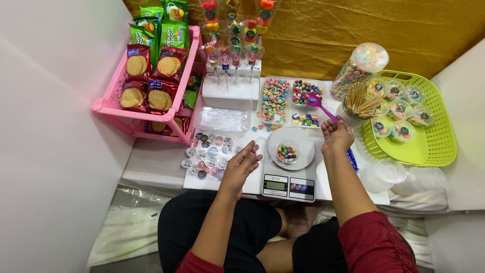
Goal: Weighing and portioning small colorful candies into plastic cups using a spoon and a digital scale
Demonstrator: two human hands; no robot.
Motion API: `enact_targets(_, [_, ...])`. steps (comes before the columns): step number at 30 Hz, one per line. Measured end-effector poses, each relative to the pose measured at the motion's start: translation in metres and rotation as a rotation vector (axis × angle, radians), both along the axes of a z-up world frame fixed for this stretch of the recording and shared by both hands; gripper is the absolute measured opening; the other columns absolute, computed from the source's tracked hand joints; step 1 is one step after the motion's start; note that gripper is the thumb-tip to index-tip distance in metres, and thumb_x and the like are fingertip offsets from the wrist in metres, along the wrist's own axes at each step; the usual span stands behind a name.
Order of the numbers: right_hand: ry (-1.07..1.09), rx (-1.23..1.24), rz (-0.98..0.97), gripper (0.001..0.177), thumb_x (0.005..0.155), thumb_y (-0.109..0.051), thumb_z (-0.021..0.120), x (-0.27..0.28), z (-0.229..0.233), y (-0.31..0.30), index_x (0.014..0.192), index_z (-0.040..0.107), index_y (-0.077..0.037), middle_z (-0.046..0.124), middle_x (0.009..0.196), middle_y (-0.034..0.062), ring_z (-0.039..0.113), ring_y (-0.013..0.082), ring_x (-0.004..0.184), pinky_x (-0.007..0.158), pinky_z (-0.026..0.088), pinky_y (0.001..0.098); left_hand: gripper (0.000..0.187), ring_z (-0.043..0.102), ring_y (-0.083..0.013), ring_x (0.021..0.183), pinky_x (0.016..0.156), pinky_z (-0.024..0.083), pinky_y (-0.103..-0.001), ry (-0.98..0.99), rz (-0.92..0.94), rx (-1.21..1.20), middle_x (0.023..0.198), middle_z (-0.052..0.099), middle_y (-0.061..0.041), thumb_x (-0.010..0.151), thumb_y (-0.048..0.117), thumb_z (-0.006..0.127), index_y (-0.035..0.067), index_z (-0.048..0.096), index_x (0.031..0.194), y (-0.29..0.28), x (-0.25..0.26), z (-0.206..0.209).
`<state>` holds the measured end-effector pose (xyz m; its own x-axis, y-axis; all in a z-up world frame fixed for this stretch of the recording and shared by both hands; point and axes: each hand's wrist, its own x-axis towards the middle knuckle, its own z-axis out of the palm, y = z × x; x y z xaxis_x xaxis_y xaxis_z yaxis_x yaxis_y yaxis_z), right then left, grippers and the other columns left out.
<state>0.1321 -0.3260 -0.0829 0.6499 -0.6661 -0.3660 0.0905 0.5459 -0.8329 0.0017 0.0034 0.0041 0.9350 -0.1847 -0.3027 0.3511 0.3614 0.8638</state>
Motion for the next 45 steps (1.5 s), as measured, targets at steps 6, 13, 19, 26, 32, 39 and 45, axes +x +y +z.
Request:
enact_targets(6, [-0.036, -0.076, 0.061, 0.016, 0.106, -0.022, 0.050, -0.047, 0.037, 0.006, 0.112, 0.064, -0.016, 0.073, 0.077, 0.0057, 0.076, 0.0139, 0.064, 0.061, 0.070, 0.0243, 0.058, 0.062, -0.0234, 0.122, 0.106, 0.046, -0.041, -0.004, 0.008, 0.006, 0.148, 0.054, -0.012, 0.100, 0.030, 0.061, 0.014, 0.043, 0.153, -0.002, -0.002, 0.001])
enact_targets(13, [-0.037, -0.179, 0.139, 0.016, 0.105, -0.022, 0.055, -0.123, 0.072, 0.019, 0.113, 0.066, -0.013, 0.072, 0.078, 0.0068, 0.074, 0.0133, 0.063, 0.057, 0.069, 0.0219, 0.061, 0.061, -0.0242, 0.123, 0.107, 0.045, -0.042, -0.016, 0.011, -0.004, 0.149, 0.053, -0.013, 0.099, 0.033, 0.062, 0.012, 0.042, 0.153, -0.008, -0.007, -0.005])
enact_targets(19, [-0.043, -0.260, 0.170, 0.018, 0.105, -0.019, 0.055, -0.171, 0.077, 0.037, 0.114, 0.068, -0.008, 0.071, 0.076, 0.0089, 0.073, 0.0149, 0.061, 0.053, 0.066, 0.0227, 0.059, 0.062, -0.0228, 0.121, 0.105, 0.046, -0.040, -0.036, 0.020, 0.022, 0.146, 0.056, -0.012, 0.100, 0.030, 0.062, 0.011, 0.043, 0.152, -0.013, -0.010, -0.010])
enact_targets(26, [-0.070, -0.457, 0.197, 0.019, 0.106, -0.014, 0.055, -0.199, 0.077, 0.063, 0.115, 0.069, -0.005, 0.069, 0.076, 0.0124, 0.071, 0.0165, 0.061, 0.054, 0.064, 0.0246, 0.060, 0.062, -0.0256, 0.123, 0.106, 0.046, -0.042, -0.053, 0.024, 0.044, 0.146, 0.056, -0.013, 0.099, 0.032, 0.064, 0.013, 0.044, 0.152, -0.015, -0.013, -0.011])
enact_targets(32, [-0.159, -0.782, 0.248, 0.019, 0.110, -0.006, 0.053, -0.218, 0.091, 0.085, 0.118, 0.069, 0.002, 0.069, 0.080, 0.0166, 0.069, 0.0182, 0.067, 0.060, 0.062, 0.0266, 0.060, 0.062, -0.0244, 0.122, 0.106, 0.046, -0.042, -0.059, 0.022, 0.042, 0.146, 0.056, -0.012, 0.099, 0.032, 0.063, 0.013, 0.043, 0.153, -0.014, -0.013, -0.015])
enact_targets(39, [-0.197, -0.963, 0.270, 0.019, 0.111, -0.005, 0.053, -0.222, 0.090, 0.086, 0.115, 0.070, 0.003, 0.070, 0.079, 0.0169, 0.068, 0.0186, 0.066, 0.061, 0.061, 0.0275, 0.059, 0.063, -0.0228, 0.120, 0.105, 0.047, -0.041, -0.070, 0.023, 0.041, 0.144, 0.058, -0.011, 0.100, 0.032, 0.063, 0.013, 0.044, 0.153, -0.014, -0.013, -0.017])
enact_targets(45, [-0.171, -0.561, 0.176, 0.021, 0.111, -0.010, 0.049, -0.205, 0.086, 0.075, 0.121, 0.066, -0.001, 0.069, 0.082, 0.0126, 0.070, 0.0152, 0.069, 0.061, 0.064, 0.0236, 0.060, 0.062, -0.0240, 0.122, 0.105, 0.046, -0.041, -0.042, 0.017, 0.038, 0.147, 0.055, -0.011, 0.099, 0.031, 0.063, 0.013, 0.043, 0.153, -0.010, -0.014, -0.010])
